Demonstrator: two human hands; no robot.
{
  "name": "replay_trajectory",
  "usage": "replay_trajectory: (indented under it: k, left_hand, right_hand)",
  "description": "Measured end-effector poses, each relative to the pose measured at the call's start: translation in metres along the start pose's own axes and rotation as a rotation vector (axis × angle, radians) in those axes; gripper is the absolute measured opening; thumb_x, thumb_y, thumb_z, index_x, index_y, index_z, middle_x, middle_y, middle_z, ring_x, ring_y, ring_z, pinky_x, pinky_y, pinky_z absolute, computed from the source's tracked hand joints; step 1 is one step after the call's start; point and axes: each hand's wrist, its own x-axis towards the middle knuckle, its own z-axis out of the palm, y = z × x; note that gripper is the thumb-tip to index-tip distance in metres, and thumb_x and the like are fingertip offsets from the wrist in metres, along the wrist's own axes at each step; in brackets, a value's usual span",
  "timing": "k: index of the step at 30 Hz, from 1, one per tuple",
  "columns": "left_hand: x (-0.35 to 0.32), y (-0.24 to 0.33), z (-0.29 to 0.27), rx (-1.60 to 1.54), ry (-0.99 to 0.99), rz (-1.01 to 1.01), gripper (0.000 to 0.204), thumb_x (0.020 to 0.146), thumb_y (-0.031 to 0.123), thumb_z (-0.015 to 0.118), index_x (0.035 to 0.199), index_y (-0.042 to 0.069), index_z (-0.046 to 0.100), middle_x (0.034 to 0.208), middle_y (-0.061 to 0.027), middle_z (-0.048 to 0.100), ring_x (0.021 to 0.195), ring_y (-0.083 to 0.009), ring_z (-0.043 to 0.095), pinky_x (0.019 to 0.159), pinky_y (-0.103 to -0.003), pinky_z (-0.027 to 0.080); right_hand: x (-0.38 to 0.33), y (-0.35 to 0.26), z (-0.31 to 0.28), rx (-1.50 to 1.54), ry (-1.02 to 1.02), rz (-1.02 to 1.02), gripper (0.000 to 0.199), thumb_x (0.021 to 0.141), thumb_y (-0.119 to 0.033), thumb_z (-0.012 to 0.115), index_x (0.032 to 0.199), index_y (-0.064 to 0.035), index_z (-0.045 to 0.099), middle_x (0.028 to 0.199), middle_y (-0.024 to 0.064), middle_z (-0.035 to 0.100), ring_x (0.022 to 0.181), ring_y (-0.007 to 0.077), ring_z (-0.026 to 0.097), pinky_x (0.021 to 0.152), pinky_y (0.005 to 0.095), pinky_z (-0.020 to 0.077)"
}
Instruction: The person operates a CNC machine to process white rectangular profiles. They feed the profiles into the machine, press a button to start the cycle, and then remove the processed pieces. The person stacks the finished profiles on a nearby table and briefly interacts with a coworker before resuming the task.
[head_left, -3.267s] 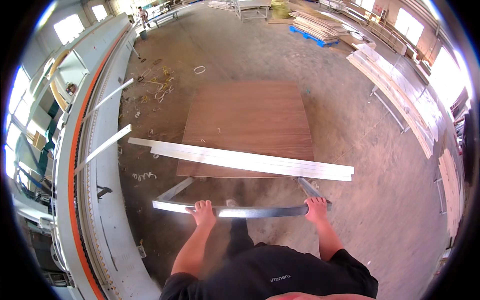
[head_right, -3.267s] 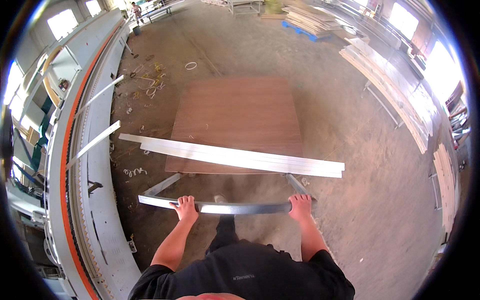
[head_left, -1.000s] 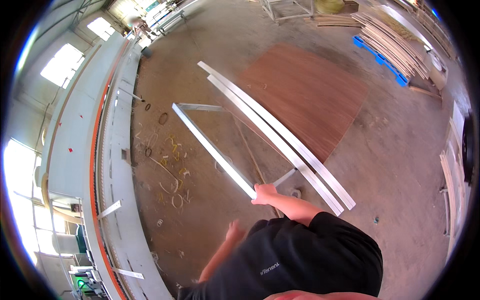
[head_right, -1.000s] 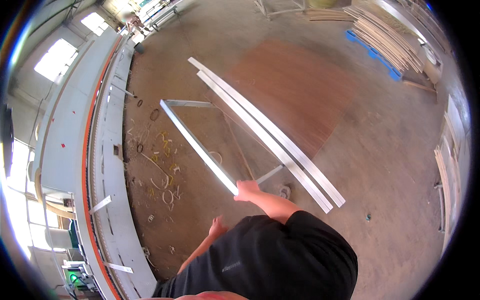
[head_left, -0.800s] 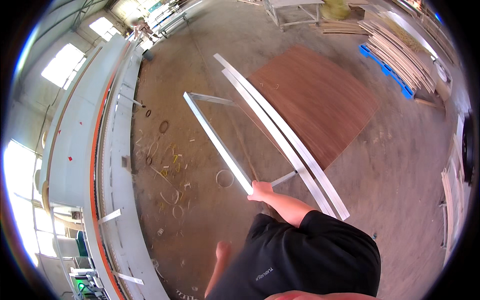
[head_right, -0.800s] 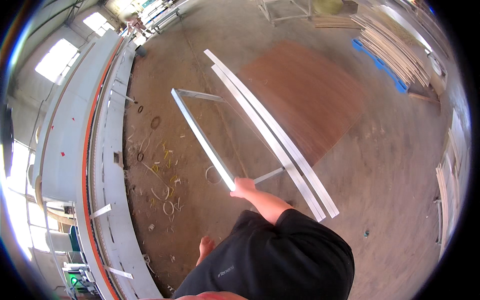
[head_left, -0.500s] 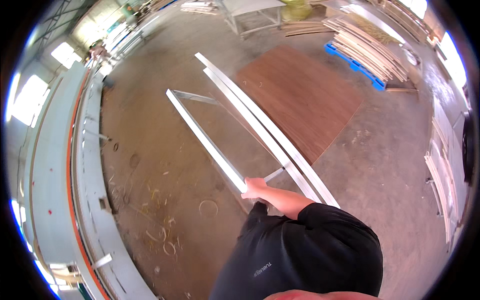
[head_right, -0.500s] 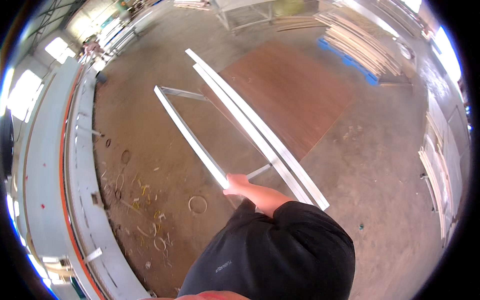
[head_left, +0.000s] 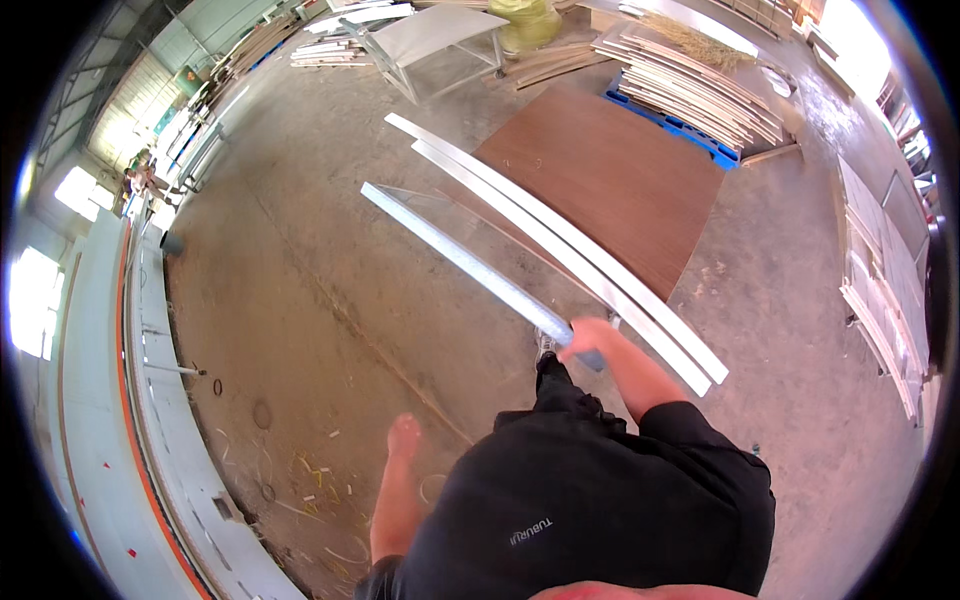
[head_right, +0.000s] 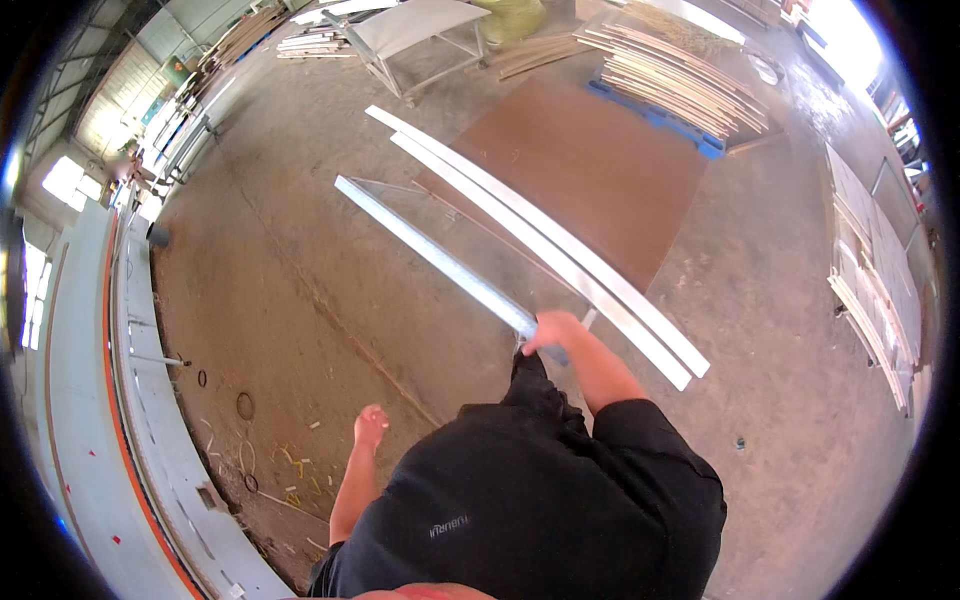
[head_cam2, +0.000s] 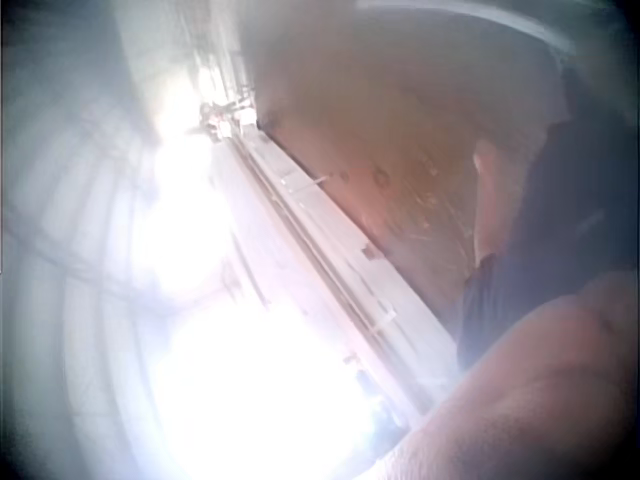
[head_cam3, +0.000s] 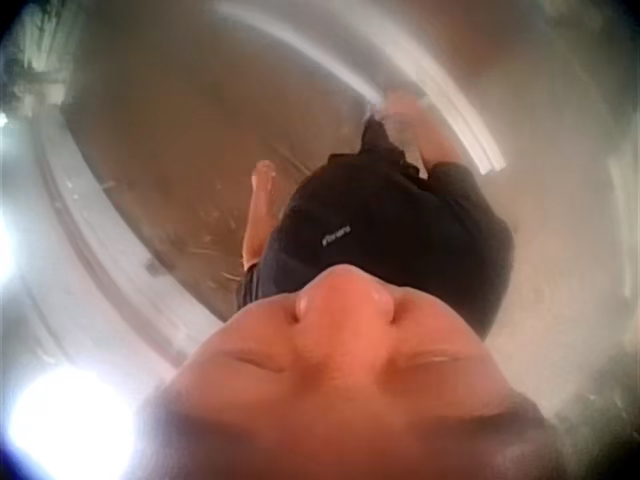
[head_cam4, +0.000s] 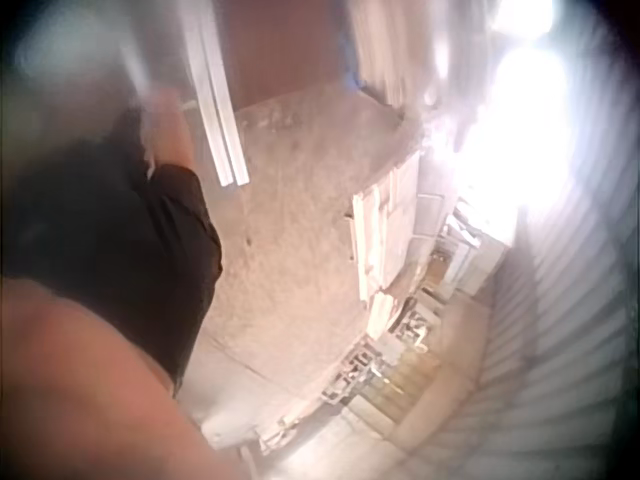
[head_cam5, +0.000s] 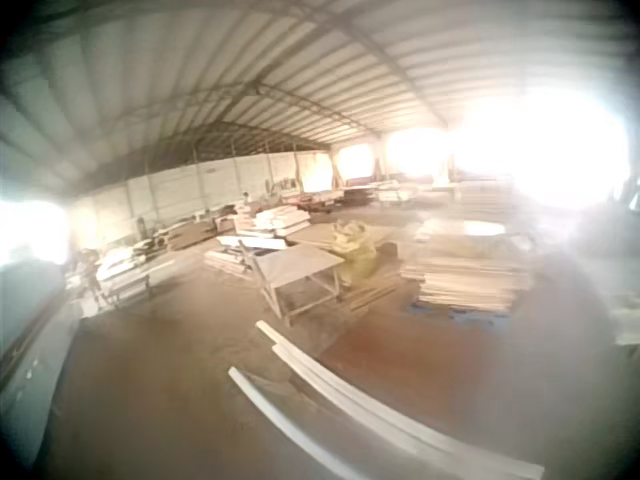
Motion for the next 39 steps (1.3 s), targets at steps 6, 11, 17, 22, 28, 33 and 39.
replay_trajectory:
  k: [6,11,17,22,28,33,39]
  left_hand:
    - [0.125,0.089,-0.022,0.479,-0.36,0.133,0.024,0.096,0.027,0.068,0.117,0.016,0.074,0.119,-0.0083,0.073,0.111,-0.0316,0.07,0.092,-0.046,0.058]
    - [0.16,0.16,0.003,0.08,-0.38,0.047,0.024,0.096,0.03,0.064,0.112,0.014,0.074,0.115,-0.0128,0.074,0.109,-0.0378,0.07,0.091,-0.049,0.058]
    - [0.198,0.16,-0.032,-0.281,-0.075,0.176,0.026,0.094,0.032,0.063,0.108,0.013,0.074,0.108,-0.0146,0.076,0.103,-0.0406,0.072,0.086,-0.05,0.058]
    - [0.285,0.116,-0.074,-0.273,-0.155,0.073,0.023,0.094,0.032,0.065,0.106,0.016,0.076,0.106,-0.0106,0.077,0.099,-0.0355,0.074,0.081,-0.048,0.06]
    - [0.418,0.102,-0.09,-0.386,-0.374,-0.121,0.023,0.1,0.032,0.06,0.104,0.014,0.074,0.111,-0.0118,0.074,0.1,-0.0379,0.073,0.082,-0.051,0.06]
    - [0.54,0.086,-0.166,0.318,-0.244,0.157,0.025,0.101,0.03,0.057,0.105,0.011,0.073,0.111,-0.0146,0.074,0.101,-0.0388,0.073,0.087,-0.052,0.059]
    - [0.66,0.007,-0.269,-0.057,-0.19,0.04,0.031,0.097,0.034,0.059,0.109,0.012,0.077,0.105,-0.0161,0.078,0.101,-0.0372,0.075,0.089,-0.049,0.059]
  right_hand:
    - [0.167,-0.026,-0.111,0.229,0.384,0.14,0.082,0.069,-0.051,0.091,0.132,-0.0066,0.064,0.115,0.0214,0.076,0.112,0.0393,0.073,0.095,0.0502,0.0572]
    - [0.234,0.04,-0.174,0.157,0.542,0.231,0.05,0.078,-0.026,0.079,0.122,-0.0096,0.064,0.107,0.0198,0.076,0.108,0.04,0.074,0.091,0.0511,0.0581]
    - [0.207,0.072,-0.231,0.087,0.468,0.248,0.048,0.076,-0.024,0.078,0.12,-0.0102,0.064,0.109,0.0199,0.076,0.108,0.0405,0.073,0.09,0.0515,0.0583]
    - [0.224,0.091,-0.259,0.013,0.404,0.434,0.052,0.077,-0.028,0.078,0.123,-0.0113,0.064,0.114,0.0198,0.075,0.112,0.0403,0.072,0.092,0.0516,0.0582]
    - [0.248,0.087,-0.276,0.054,0.44,0.657,0.063,0.074,-0.035,0.083,0.129,-0.0113,0.063,0.124,0.0175,0.073,0.119,0.038,0.07,0.1,0.0503,0.0557]
    - [0.33,-0.043,-0.286,-0.153,0.797,0.648,0.079,0.075,-0.041,0.089,0.141,-0.0097,0.059,0.149,0.0177,0.06,0.14,0.0359,0.056,0.116,0.0477,0.0454]
    - [0.496,-0.245,-0.305,0.087,0.783,0.039,0.062,0.088,-0.039,0.08,0.141,-0.0106,0.064,0.144,0.0136,0.066,0.135,0.0367,0.058,0.114,0.0478,0.0471]
